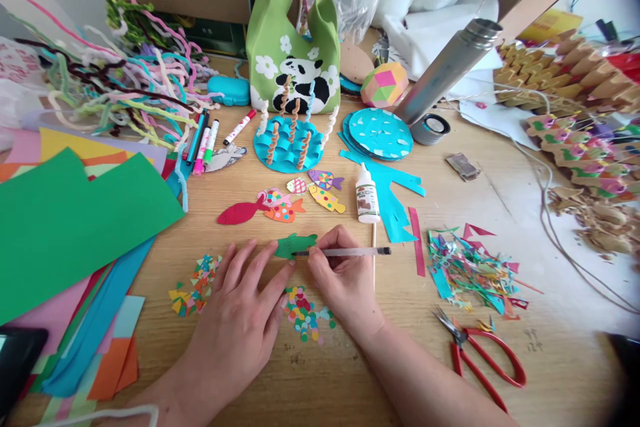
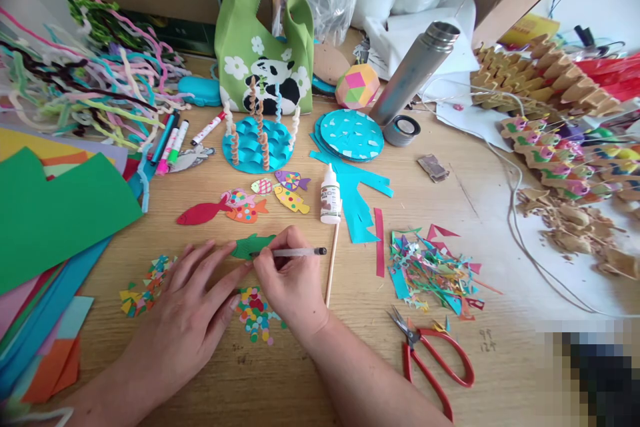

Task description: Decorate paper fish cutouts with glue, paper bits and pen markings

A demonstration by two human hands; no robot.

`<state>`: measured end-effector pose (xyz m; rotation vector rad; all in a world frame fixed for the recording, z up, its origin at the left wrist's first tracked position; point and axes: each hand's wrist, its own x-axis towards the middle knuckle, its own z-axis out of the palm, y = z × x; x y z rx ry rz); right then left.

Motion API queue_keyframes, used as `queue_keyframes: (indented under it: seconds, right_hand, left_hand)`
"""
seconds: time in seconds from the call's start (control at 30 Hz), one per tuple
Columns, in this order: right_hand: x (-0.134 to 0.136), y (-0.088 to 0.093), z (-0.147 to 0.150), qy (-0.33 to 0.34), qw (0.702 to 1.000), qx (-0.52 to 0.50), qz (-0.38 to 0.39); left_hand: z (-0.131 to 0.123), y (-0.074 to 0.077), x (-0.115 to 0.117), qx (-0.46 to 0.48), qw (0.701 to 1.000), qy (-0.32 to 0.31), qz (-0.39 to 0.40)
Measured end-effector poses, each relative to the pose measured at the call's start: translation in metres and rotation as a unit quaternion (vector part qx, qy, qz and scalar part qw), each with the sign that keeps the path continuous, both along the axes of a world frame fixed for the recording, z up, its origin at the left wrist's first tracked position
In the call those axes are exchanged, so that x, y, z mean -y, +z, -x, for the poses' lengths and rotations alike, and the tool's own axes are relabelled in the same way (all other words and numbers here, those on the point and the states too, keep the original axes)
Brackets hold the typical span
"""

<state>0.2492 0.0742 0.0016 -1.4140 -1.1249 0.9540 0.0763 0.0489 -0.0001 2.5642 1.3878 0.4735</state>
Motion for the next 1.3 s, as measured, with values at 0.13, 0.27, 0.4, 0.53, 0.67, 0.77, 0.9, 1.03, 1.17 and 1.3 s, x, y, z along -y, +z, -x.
queue_keyframes:
  seconds: [0.13,0.27,0.4,0.53,0.67,0.77,0.9,1.03,1.17,1.3]
  right_hand:
    - [0.0005,0.0015,-0.0003,0.011,1.0,-0.005,0.003]
    - [0.0005,0.002,-0.0001,0.011,1.0,-0.009,0.005]
    - [0.0001,0.0016,0.0005,0.007,1.0,-0.011,0.007]
    - [0.0004,0.0017,0.0004,0.005,1.0,-0.007,0.008]
    - [0.0005,0.0021,0.0003,0.003,1.0,-0.005,0.005]
    - [0.0002,0.0024,0.0003,0.001,1.0,-0.003,0.007]
    - [0.0002,0.0028,0.0001,-0.001,1.0,0.001,0.011]
    - [0.0004,0.0029,0.0002,-0.002,1.0,0.004,0.007]
    - [0.0004,0.0029,0.0005,0.003,1.0,0.0,0.009]
    - [0.0006,0.0027,0.0005,0.01,1.0,-0.008,0.013]
  left_hand:
    - [-0.0013,0.0002,-0.0008,-0.001,1.0,-0.001,-0.003]
    - [-0.0022,0.0002,-0.0013,-0.004,1.0,-0.005,-0.004]
    - [-0.0012,0.0,-0.0006,-0.004,1.0,-0.001,-0.003]
    - [-0.0004,-0.0002,0.0001,-0.004,1.0,-0.001,0.002]
    - [-0.001,0.0006,0.0,-0.003,1.0,0.0,-0.001]
    - [-0.0012,0.0013,-0.0001,-0.009,1.0,-0.004,0.0]
    - [-0.0011,0.001,-0.0003,-0.017,1.0,-0.007,-0.003]
    - [-0.0011,0.001,-0.0001,-0.011,1.0,-0.005,-0.001]
    - [-0.0004,0.0015,0.0002,-0.022,1.0,-0.012,-0.002]
    - [-0.0001,0.0013,-0.0003,-0.018,1.0,-0.012,-0.002]
